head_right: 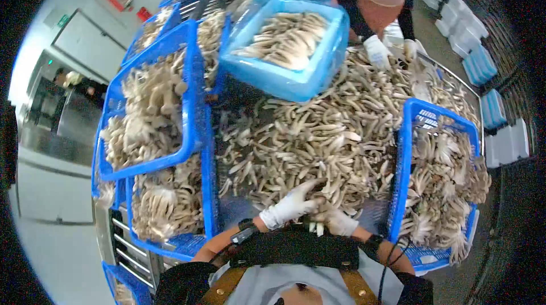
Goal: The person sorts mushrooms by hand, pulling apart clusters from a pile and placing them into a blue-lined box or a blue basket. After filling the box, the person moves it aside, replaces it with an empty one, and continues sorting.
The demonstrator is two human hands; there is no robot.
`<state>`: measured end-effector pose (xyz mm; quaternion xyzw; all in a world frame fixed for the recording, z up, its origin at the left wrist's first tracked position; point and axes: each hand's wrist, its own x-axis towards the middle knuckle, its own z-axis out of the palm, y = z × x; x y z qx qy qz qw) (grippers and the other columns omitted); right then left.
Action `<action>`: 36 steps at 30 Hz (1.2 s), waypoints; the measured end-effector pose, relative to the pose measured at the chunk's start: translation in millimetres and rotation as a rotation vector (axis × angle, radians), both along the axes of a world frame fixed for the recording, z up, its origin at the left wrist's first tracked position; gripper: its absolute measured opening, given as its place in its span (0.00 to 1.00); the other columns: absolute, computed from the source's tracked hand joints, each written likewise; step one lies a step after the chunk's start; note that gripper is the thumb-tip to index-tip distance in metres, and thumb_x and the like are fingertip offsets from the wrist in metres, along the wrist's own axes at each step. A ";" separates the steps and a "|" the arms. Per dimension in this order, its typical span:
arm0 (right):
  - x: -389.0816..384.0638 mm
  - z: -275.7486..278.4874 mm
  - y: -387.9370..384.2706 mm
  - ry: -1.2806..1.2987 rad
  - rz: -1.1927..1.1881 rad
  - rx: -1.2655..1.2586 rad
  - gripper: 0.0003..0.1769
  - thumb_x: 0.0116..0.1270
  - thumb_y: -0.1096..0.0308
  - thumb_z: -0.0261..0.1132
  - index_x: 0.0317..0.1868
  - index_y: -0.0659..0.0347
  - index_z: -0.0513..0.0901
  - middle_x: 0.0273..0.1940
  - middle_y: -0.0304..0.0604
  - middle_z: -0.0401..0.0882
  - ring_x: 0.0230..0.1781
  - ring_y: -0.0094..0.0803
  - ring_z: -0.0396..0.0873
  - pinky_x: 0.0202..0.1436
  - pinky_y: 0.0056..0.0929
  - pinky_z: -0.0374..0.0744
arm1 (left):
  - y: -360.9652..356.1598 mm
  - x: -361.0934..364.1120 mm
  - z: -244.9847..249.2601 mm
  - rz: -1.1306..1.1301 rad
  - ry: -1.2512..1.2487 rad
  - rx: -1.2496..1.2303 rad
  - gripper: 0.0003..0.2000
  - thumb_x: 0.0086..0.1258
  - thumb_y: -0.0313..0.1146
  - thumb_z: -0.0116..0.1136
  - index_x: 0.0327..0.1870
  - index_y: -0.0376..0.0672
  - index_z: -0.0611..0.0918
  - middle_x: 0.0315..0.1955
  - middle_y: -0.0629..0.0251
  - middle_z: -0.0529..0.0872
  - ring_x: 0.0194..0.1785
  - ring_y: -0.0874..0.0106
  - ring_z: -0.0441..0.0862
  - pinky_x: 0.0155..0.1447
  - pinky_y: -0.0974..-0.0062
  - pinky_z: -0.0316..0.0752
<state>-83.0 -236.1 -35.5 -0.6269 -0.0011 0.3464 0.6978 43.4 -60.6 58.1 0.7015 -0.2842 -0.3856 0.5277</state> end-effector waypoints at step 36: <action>512.2 117.3 -88.0 -0.810 -0.120 -1.654 0.24 0.65 0.66 0.48 0.55 0.72 0.78 0.54 0.64 0.79 0.55 0.50 0.80 0.58 0.45 0.75 | 49.9 134.1 -57.2 0.914 0.219 -0.068 0.24 0.74 0.38 0.52 0.65 0.30 0.71 0.58 0.53 0.79 0.60 0.65 0.75 0.66 0.69 0.66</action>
